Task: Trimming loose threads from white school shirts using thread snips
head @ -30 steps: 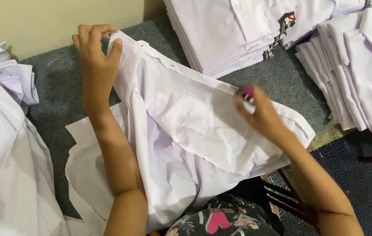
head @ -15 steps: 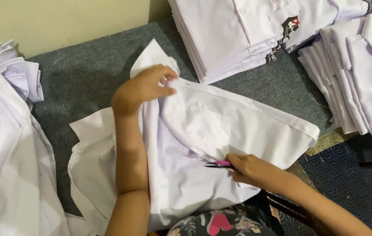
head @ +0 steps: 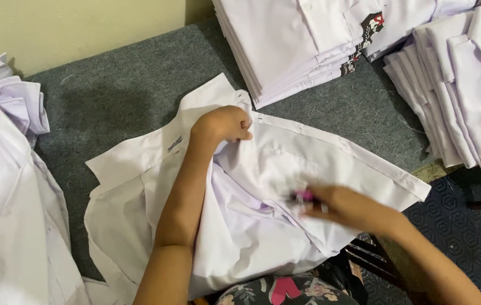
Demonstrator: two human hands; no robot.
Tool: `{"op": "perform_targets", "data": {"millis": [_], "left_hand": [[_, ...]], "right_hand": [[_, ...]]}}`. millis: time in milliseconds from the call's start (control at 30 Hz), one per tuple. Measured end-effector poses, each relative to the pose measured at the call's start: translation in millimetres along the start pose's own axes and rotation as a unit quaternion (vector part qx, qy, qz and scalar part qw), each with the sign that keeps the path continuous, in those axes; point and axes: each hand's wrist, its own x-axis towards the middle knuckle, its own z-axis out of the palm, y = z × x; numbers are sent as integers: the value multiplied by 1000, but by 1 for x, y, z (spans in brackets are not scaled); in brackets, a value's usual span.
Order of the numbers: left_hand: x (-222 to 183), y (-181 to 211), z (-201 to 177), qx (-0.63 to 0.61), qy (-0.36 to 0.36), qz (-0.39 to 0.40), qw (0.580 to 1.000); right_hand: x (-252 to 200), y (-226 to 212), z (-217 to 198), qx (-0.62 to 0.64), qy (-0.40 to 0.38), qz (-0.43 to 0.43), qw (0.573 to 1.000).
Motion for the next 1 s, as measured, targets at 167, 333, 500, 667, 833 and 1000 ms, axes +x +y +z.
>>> {"op": "perform_targets", "data": {"millis": [167,333,500,667,833,1000], "left_hand": [[-75,25,-48,-138,57,124,981],[-113,29,-64,-214,114,179,954],[-122,31,-66,-216,124,164,954],[-129,45,-74,-237,133,151,951],[-142,63,-77,-250,128,222,934],[-121,65,-70,-194,215,271,918]], "right_hand": [[46,64,-13,-29,265,-34,963],[98,78,-24,48,385,-6,922],[120,115,-18,186,369,73,908],[77,78,-53,387,395,19,833],[59,80,-67,473,377,-40,795],[46,72,-56,394,343,-59,851]]}}
